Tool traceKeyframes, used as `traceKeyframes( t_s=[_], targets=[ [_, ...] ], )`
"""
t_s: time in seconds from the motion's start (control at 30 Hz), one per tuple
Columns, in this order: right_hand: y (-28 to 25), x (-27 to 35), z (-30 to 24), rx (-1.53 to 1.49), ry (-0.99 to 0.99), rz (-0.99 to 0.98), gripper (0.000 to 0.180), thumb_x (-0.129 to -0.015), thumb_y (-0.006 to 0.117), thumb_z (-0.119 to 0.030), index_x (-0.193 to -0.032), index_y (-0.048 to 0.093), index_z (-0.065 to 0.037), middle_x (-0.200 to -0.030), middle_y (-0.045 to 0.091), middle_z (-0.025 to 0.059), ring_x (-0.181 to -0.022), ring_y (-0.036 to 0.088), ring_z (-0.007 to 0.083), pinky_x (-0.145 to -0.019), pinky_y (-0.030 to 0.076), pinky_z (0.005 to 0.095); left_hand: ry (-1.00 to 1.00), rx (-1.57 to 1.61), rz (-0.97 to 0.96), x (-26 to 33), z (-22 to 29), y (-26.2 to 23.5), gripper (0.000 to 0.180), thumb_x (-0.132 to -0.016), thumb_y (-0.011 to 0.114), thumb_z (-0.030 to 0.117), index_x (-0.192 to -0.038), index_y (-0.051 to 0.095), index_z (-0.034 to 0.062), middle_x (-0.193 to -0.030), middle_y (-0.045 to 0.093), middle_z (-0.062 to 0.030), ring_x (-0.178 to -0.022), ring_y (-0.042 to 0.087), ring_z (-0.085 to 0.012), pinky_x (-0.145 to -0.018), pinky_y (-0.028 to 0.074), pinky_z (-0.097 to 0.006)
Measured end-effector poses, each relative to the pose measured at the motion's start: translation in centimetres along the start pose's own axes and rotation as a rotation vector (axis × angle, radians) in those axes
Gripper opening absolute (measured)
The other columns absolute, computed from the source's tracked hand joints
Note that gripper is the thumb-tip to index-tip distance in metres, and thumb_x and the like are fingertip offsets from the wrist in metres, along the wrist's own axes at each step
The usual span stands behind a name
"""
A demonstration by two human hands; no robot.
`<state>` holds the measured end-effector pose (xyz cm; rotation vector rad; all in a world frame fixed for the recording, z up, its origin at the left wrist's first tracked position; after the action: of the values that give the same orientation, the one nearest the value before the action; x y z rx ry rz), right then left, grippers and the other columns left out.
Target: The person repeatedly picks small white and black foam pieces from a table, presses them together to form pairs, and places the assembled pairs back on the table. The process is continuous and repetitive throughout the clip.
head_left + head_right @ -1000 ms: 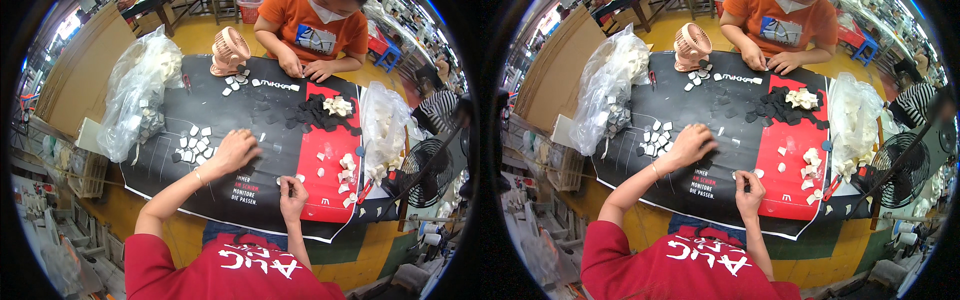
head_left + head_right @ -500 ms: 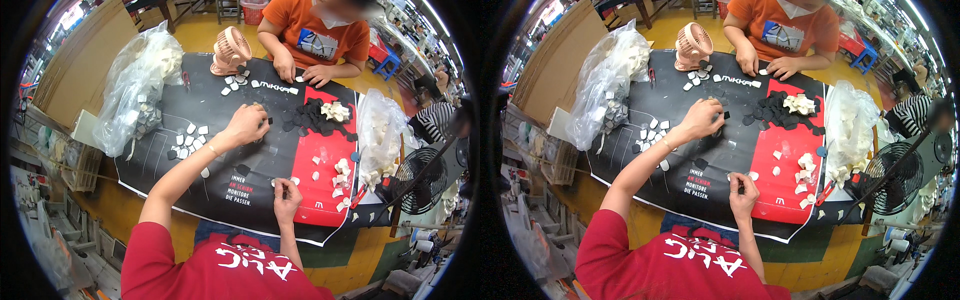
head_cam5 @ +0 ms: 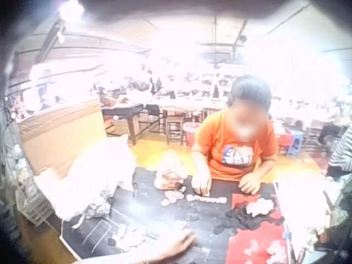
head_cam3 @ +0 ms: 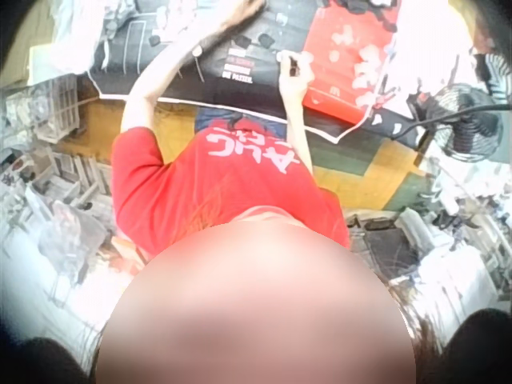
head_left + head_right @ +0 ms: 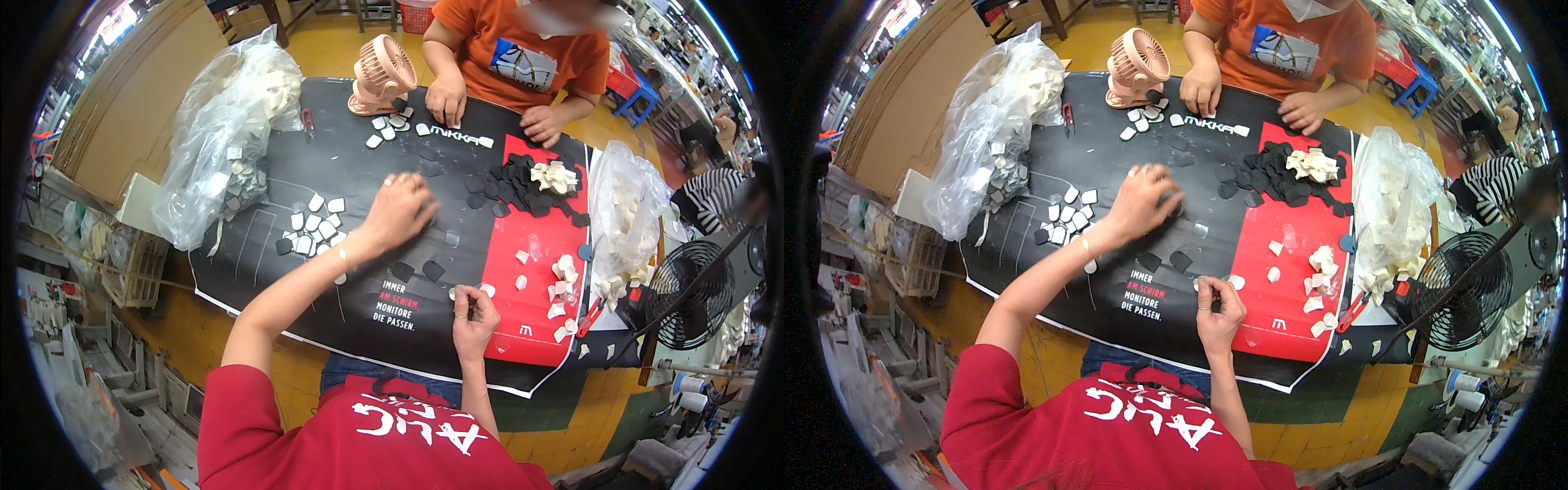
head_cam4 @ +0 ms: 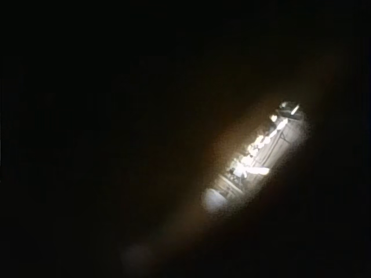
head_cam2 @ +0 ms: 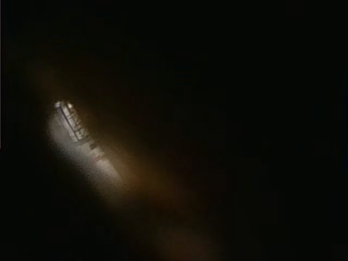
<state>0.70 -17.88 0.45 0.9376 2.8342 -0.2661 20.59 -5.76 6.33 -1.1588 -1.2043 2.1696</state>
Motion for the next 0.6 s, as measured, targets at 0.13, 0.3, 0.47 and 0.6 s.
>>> traceKeyframes(
  t_s=[0.13, 0.3, 0.47, 0.6],
  targets=[
    [0.1, 0.0, 0.0, -0.001, 0.004, -0.001, 0.011, -0.093, 0.071, -0.008, -0.096, 0.07, 0.002, -0.08, 0.068, 0.0053, -0.068, 0.059, 0.0089, -0.063, 0.048, 0.0242, 0.031, -0.12, -0.041, -4.0, -4.2, 2.1, 0.024, -0.089, 0.071, 0.026, -0.1, 0.073, 0.0042, -0.103, 0.063, -0.0112, -0.102, 0.06, -0.0277, -0.09, 0.043, -0.039],
    [0.0, 0.0, 0.1, -0.027, 0.012, 0.014, 0.01, -0.093, 0.071, -0.008, -0.096, 0.07, 0.002, -0.08, 0.068, 0.0051, -0.068, 0.058, 0.0089, -0.063, 0.048, 0.0242, 0.095, -0.209, -0.127, -5.4, -4.5, 3.1, 0.018, -0.093, 0.065, 0.02, -0.093, 0.07, 0.0027, -0.105, 0.063, -0.0101, -0.103, 0.059, -0.026, -0.091, 0.043, -0.039],
    [0.0, 0.0, 0.1, -0.011, 0.014, 0.004, 0.01, -0.092, 0.071, -0.008, -0.095, 0.07, 0.002, -0.08, 0.068, 0.0053, -0.067, 0.058, 0.0093, -0.063, 0.048, 0.0246, -0.025, 0.128, -0.231, -1.8, -3.3, -0.8, 0.02, -0.097, 0.061, 0.021, -0.094, 0.066, 0.0016, -0.105, 0.061, -0.0133, -0.102, 0.057, -0.0331, -0.089, 0.044, -0.043],
    [0.0, -0.1, -0.1, -0.004, 0.003, 0.007, 0.01, -0.092, 0.072, -0.007, -0.094, 0.07, 0.002, -0.079, 0.067, 0.0052, -0.067, 0.058, 0.0094, -0.063, 0.048, 0.0245, -0.071, 0.172, -0.372, 3.3, -2.0, -3.1, 0.023, -0.095, 0.064, 0.024, -0.094, 0.066, 0.0017, -0.103, 0.061, -0.0134, -0.102, 0.057, -0.0344, -0.089, 0.044, -0.044]
  ],
)
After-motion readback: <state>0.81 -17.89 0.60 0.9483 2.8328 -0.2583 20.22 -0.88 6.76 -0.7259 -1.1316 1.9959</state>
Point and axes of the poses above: each hand's wrist, its own x-axis away from the middle knuckle, its own y-axis out of the palm, z = x × y, the point moved 8 cm from there along -x, towards the middle knuckle
